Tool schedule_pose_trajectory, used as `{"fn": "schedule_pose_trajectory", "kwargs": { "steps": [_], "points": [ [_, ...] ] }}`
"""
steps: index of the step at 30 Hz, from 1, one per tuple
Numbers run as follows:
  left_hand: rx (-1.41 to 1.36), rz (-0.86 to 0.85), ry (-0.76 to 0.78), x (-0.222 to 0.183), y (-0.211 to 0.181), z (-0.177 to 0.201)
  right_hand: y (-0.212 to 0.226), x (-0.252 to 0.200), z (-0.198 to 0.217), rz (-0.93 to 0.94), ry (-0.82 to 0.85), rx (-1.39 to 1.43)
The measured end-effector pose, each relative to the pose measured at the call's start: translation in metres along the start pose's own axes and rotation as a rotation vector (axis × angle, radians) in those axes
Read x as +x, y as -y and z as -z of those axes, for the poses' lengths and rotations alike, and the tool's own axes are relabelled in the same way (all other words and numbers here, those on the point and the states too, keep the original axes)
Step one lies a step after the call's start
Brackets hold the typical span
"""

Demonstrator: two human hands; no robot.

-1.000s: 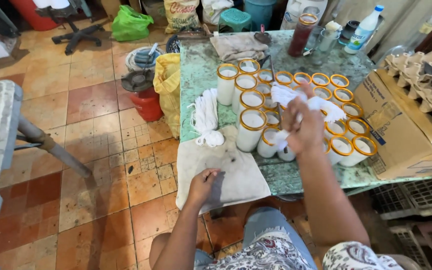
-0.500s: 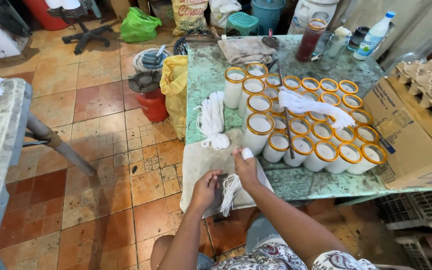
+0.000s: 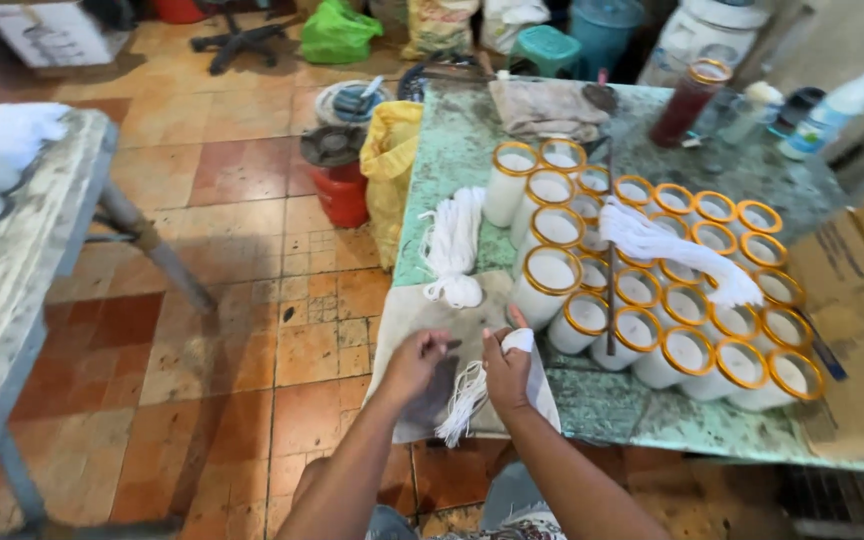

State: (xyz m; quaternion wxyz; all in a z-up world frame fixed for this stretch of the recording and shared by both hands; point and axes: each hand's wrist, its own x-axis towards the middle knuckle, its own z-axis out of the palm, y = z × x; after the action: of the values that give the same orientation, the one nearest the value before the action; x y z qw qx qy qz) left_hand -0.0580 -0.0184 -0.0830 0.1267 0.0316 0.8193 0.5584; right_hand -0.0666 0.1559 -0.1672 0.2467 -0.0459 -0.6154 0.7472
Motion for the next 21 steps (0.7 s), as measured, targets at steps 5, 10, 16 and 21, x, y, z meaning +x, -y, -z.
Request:
{"fn": "schedule_pose_trajectory", "kwargs": {
  "steps": [5,10,16,21],
  "points": [
    [0.126,-0.105,-0.235,0.066,0.023,0.010,-0.001,0.003,-0.001,0.018,0.001,0.045],
    [0.175,-0.088,-0.285,0.090,0.014,0.015,-0.009,0.003,0.000,-0.008,-0.007,0.065],
    [0.215,-0.062,-0.234,0.111,0.017,-0.017,-0.012,0.005,0.002,-0.013,-0.007,0.017],
    [0.195,-0.032,-0.229,0.133,0.020,-0.040,-0.004,0.006,0.002,0.028,0.030,0.020]
  ]
}}
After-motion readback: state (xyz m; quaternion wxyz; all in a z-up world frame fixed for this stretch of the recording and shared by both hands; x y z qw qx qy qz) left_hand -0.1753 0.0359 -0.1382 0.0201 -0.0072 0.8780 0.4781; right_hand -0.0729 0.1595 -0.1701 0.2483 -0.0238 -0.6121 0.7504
